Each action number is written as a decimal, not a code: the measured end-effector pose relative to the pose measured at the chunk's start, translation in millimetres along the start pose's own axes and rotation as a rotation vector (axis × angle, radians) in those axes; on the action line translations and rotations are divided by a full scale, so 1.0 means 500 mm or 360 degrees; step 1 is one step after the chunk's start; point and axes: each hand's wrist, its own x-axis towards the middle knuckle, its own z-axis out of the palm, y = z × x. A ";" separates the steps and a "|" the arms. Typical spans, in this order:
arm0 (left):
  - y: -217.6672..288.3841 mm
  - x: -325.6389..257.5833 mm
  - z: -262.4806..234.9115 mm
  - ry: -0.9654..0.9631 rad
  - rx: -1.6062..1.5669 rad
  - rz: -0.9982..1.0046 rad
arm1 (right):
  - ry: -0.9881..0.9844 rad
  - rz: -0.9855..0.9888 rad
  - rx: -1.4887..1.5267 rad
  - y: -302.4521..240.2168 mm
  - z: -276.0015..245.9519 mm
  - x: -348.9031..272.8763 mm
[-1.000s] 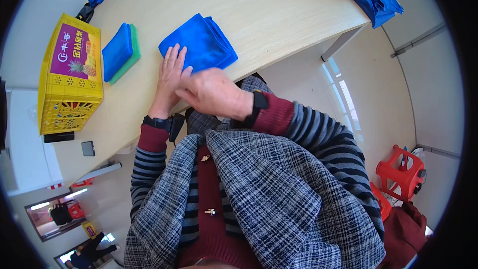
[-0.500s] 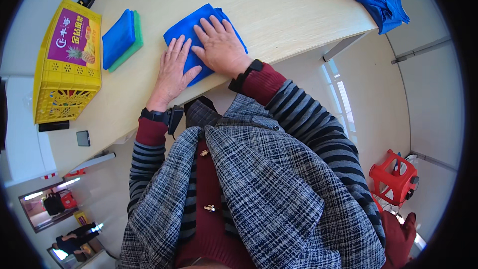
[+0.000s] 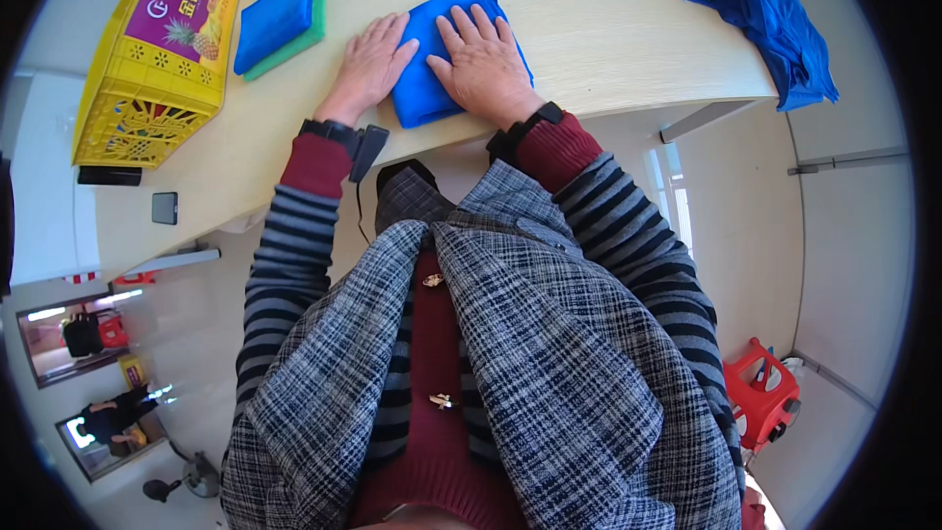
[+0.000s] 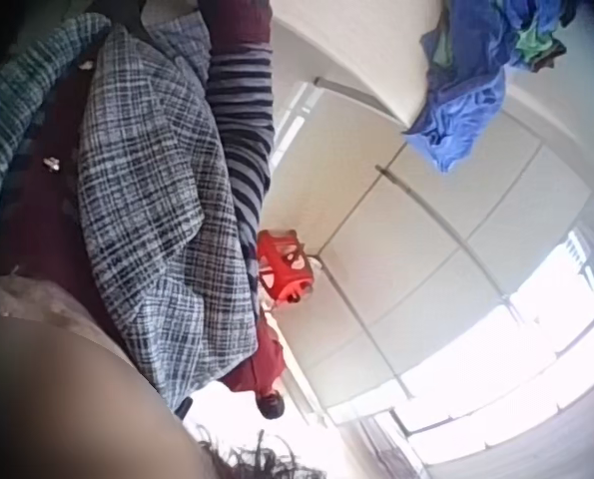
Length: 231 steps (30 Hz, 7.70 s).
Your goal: Folding blue cloths on a workbench in a factory environment.
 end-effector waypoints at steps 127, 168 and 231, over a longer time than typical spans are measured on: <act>0.086 -0.086 -0.081 0.0319 -0.0282 0.0092 | -0.0055 -0.0162 0.0252 -0.002 -0.072 -0.026; 0.253 -0.168 -0.021 -0.0906 -0.2608 -0.0145 | 0.0284 -0.0342 0.0668 0.026 -0.071 -0.012; 0.136 -0.115 0.009 0.0191 -0.0047 0.0118 | -0.0040 -0.0100 0.0255 -0.036 -0.031 -0.032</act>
